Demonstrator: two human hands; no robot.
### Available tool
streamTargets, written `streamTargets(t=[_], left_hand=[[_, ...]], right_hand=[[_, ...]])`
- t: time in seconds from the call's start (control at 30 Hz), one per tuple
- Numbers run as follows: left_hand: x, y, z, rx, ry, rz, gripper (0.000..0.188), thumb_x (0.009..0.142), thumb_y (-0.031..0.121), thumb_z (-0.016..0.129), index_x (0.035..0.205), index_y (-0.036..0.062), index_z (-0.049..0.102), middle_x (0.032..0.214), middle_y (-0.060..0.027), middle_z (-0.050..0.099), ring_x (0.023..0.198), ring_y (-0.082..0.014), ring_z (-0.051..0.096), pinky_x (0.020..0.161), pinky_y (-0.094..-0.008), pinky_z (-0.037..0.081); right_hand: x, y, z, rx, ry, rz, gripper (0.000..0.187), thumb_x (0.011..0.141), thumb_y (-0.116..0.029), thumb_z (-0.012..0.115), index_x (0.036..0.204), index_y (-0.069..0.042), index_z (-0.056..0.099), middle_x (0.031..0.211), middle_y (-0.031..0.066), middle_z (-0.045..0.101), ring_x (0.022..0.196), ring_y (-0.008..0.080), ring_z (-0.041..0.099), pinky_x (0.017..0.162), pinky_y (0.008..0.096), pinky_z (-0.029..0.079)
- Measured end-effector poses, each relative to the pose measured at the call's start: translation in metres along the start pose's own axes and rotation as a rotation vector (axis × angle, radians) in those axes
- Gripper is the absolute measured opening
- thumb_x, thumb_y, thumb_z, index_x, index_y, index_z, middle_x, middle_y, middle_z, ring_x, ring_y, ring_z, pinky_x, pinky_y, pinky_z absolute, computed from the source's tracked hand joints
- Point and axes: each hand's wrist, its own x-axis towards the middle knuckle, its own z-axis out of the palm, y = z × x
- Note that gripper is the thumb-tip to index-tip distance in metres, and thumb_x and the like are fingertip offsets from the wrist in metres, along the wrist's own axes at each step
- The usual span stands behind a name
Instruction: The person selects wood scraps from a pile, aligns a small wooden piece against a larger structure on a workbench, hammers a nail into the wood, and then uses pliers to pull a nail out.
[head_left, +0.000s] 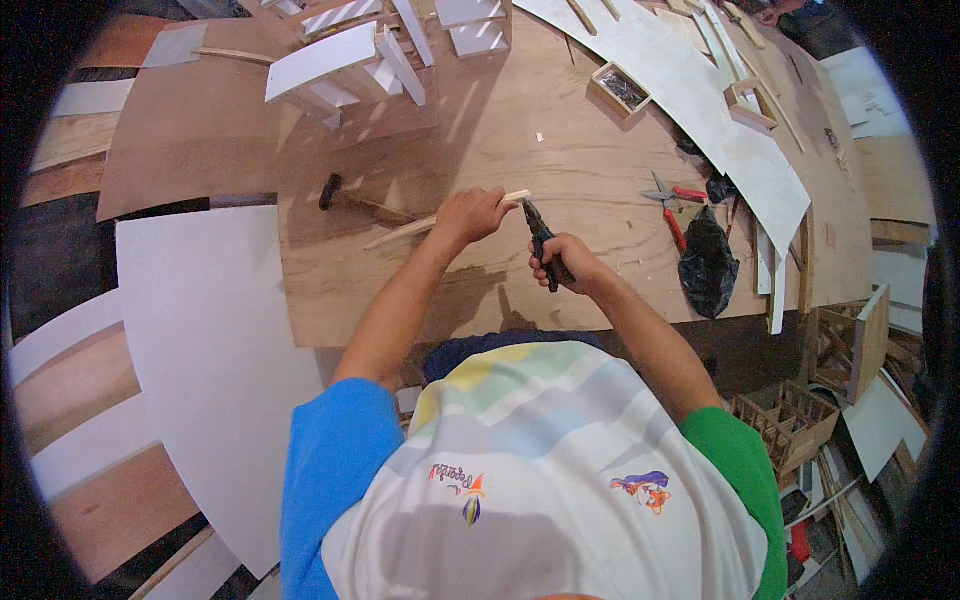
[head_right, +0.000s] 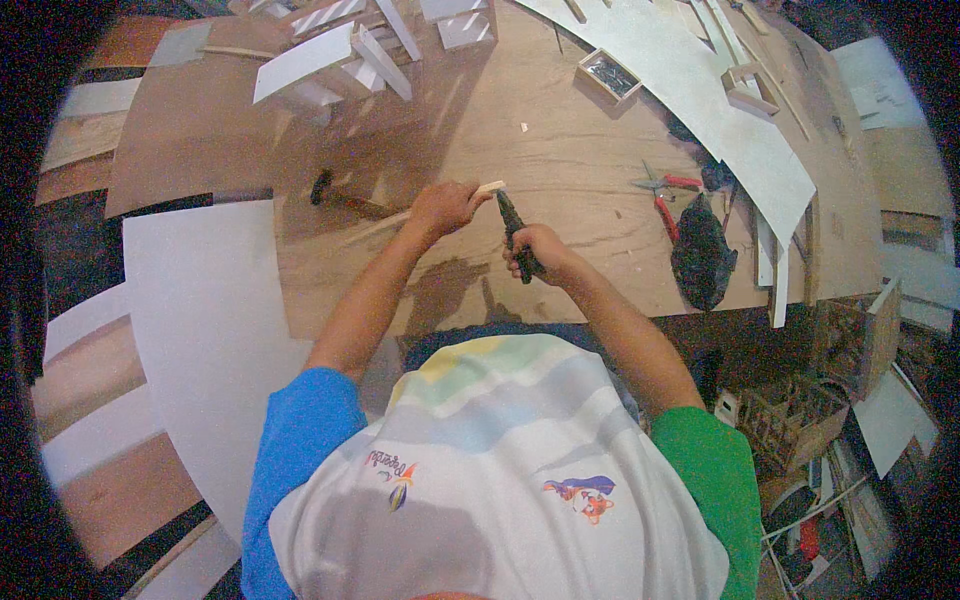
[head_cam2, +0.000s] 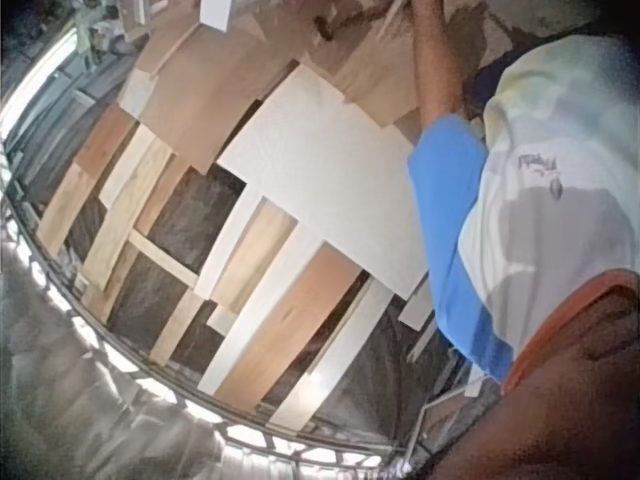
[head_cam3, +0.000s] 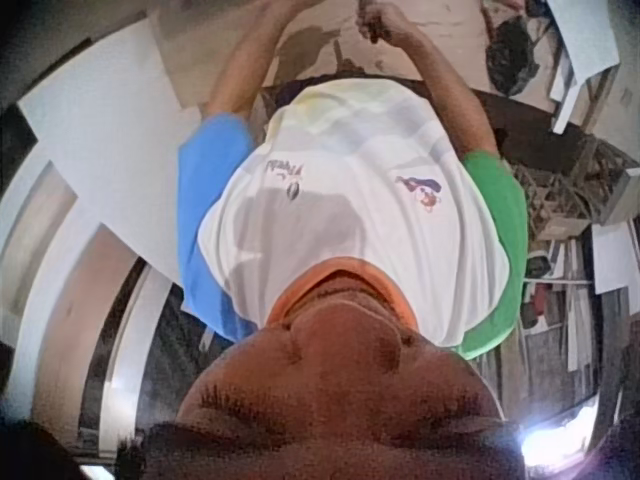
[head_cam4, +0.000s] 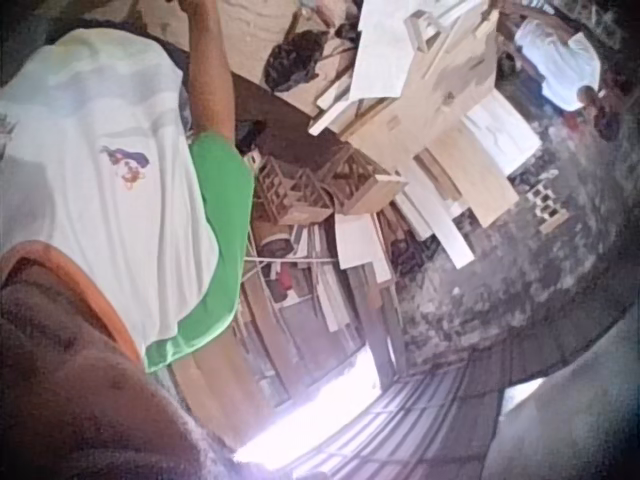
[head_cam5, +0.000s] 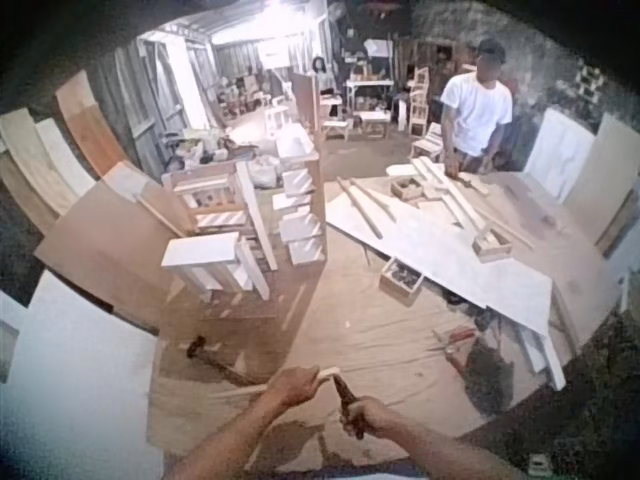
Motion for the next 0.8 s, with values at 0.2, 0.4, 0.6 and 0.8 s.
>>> streamTargets(t=[0.2,0.4,0.6,0.8], left_hand=[[0.013,0.003,-0.007,-0.03,-0.023,0.017,0.044,0.092,0.049,0.041,0.096,0.0095,0.06,0.083,-0.0224,0.064,0.081,-0.041,0.062,0.069,-0.0516,0.048],[0.018,-0.001,-0.002,-0.02,-0.035,0.033,0.046,0.091,0.052,0.04,0.098,0.0106,0.059,0.082,-0.0212,0.064,0.08,-0.0404,0.062,0.068,-0.0534,0.047],[0.017,-0.009,0.007,0.032,0.004,0.095,0.044,0.091,0.051,0.041,0.095,0.0106,0.057,0.078,-0.0194,0.064,0.073,-0.04,0.062,0.064,-0.0523,0.047],[0.017,-0.009,-0.01,-0.066,0.024,0.052,0.042,0.09,0.049,0.044,0.093,0.0093,0.057,0.074,-0.021,0.063,0.073,-0.0415,0.061,0.063,-0.0519,0.048]], right_hand=[[-0.004,-0.005,0.003,0.448,-0.251,0.029,0.026,0.067,-0.01,0.048,0.092,-0.003,0.048,0.073,0.0087,0.05,0.063,0.0191,0.047,0.058,0.0314,0.042],[0.001,-0.015,0.006,0.041,-0.02,0.021,0.019,0.069,-0.012,0.05,0.086,-0.003,0.051,0.071,0.01,0.053,0.064,0.0211,0.052,0.059,0.0357,0.045],[0.0,-0.015,0.01,-1.327,0.522,-0.218,0.026,0.073,-0.015,0.053,0.086,0.006,0.057,0.085,0.0323,0.06,0.086,0.0462,0.059,0.075,0.0472,0.048],[0.003,-0.02,0.011,0.228,-0.144,0.024,0.024,0.067,-0.011,0.049,0.09,-0.004,0.047,0.073,0.0075,0.047,0.06,0.0182,0.046,0.056,0.0317,0.042]])
